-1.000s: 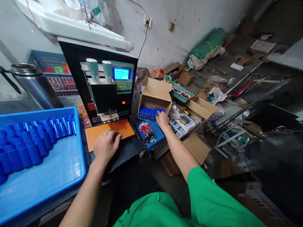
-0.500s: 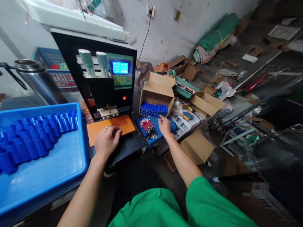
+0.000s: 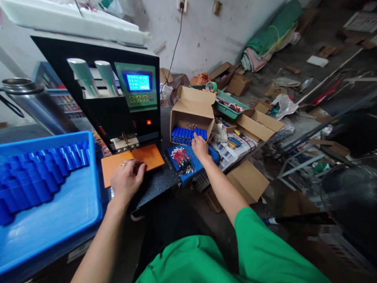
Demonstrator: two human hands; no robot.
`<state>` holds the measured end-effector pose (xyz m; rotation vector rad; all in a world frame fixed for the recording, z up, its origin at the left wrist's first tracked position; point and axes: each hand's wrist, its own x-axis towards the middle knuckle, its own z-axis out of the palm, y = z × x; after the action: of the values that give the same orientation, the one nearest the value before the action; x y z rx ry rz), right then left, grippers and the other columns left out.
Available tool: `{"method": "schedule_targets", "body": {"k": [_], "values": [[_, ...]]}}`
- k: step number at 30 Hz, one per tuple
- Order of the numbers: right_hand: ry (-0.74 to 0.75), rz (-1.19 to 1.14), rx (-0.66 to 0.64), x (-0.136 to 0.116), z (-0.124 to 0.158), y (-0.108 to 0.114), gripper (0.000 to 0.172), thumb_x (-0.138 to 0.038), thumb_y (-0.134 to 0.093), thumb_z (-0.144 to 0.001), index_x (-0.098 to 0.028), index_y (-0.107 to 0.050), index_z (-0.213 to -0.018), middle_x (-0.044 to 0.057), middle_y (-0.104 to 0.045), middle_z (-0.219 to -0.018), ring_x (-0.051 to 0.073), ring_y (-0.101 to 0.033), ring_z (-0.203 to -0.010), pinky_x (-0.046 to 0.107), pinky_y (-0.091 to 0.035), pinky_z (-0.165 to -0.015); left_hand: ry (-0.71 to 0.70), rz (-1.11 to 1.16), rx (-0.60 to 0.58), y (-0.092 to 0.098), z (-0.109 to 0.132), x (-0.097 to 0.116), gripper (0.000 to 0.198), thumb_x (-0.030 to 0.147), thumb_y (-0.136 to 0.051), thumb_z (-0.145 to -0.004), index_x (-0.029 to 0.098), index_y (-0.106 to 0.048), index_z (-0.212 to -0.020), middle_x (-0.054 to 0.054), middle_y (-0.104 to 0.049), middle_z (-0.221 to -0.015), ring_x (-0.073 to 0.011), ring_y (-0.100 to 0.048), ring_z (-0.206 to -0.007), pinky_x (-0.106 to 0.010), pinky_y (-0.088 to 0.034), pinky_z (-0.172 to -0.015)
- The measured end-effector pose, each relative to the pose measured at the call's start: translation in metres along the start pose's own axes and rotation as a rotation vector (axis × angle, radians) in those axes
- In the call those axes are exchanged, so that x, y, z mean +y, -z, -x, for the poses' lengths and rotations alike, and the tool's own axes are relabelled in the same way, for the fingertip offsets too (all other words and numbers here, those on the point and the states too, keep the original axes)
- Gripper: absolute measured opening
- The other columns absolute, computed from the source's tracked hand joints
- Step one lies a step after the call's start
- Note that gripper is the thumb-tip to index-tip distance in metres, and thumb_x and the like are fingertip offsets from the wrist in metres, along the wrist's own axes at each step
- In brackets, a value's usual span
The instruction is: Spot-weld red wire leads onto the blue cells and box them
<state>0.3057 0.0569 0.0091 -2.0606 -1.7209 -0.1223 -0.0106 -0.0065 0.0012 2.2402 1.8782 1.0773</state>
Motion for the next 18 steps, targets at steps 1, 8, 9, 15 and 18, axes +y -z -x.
{"method": "schedule_targets", "body": {"k": [1,8,9,15,18], "values": [[-0.003,-0.004,-0.003,0.0,-0.001,0.0,0.051,-0.023,-0.04,-0.104,-0.014,-0.049,-0.153,0.017,-0.067,-0.125,0.026,-0.068,-0.107,0.031,-0.052,-0.093,0.004,0.005,0.0,-0.001,0.0,0.0,0.031,0.048,-0.053,-0.093,0.02,-0.068,-0.096,-0.008,-0.069,-0.093,-0.0248,-0.062,-0.087,-0.034,-0.039,-0.07],[0.073,-0.147,0.04,0.016,-0.003,-0.007,0.053,-0.024,-0.043,-0.099,-0.013,-0.051,-0.15,0.016,-0.069,-0.12,0.027,-0.067,-0.105,0.035,-0.053,-0.095,-0.008,0.025,0.009,-0.003,0.002,-0.002,0.03,0.047,-0.054,-0.093,0.021,-0.067,-0.097,-0.008,-0.068,-0.094,-0.0246,-0.062,-0.089,-0.034,-0.04,-0.072],[0.09,-0.191,0.065,0.019,-0.002,-0.009,0.053,-0.024,-0.043,-0.099,-0.013,-0.051,-0.15,0.016,-0.07,-0.119,0.026,-0.068,-0.105,0.035,-0.053,-0.095,-0.013,0.027,0.007,-0.003,0.002,-0.002,0.03,0.047,-0.054,-0.093,0.021,-0.067,-0.097,-0.008,-0.069,-0.094,-0.0245,-0.062,-0.09,-0.034,-0.04,-0.072],[0.127,-0.445,0.092,0.021,0.008,-0.02,0.035,-0.026,-0.051,-0.095,-0.015,-0.072,-0.121,0.012,-0.074,-0.112,0.022,-0.07,-0.095,0.033,-0.054,-0.092,-0.024,0.007,0.023,-0.004,0.003,-0.003,0.029,0.047,-0.054,-0.094,0.021,-0.067,-0.098,-0.008,-0.069,-0.095,-0.0245,-0.063,-0.09,-0.033,-0.039,-0.071],[-0.003,-0.543,-0.085,0.016,0.008,-0.029,0.021,-0.023,-0.058,-0.088,-0.015,-0.077,-0.091,0.009,-0.077,-0.092,0.022,-0.071,-0.086,0.031,-0.054,-0.084,-0.022,0.007,0.028,-0.005,0.003,-0.004,0.03,0.047,-0.054,-0.094,0.021,-0.067,-0.098,-0.008,-0.069,-0.096,-0.0248,-0.063,-0.09,-0.034,-0.039,-0.072]]}}
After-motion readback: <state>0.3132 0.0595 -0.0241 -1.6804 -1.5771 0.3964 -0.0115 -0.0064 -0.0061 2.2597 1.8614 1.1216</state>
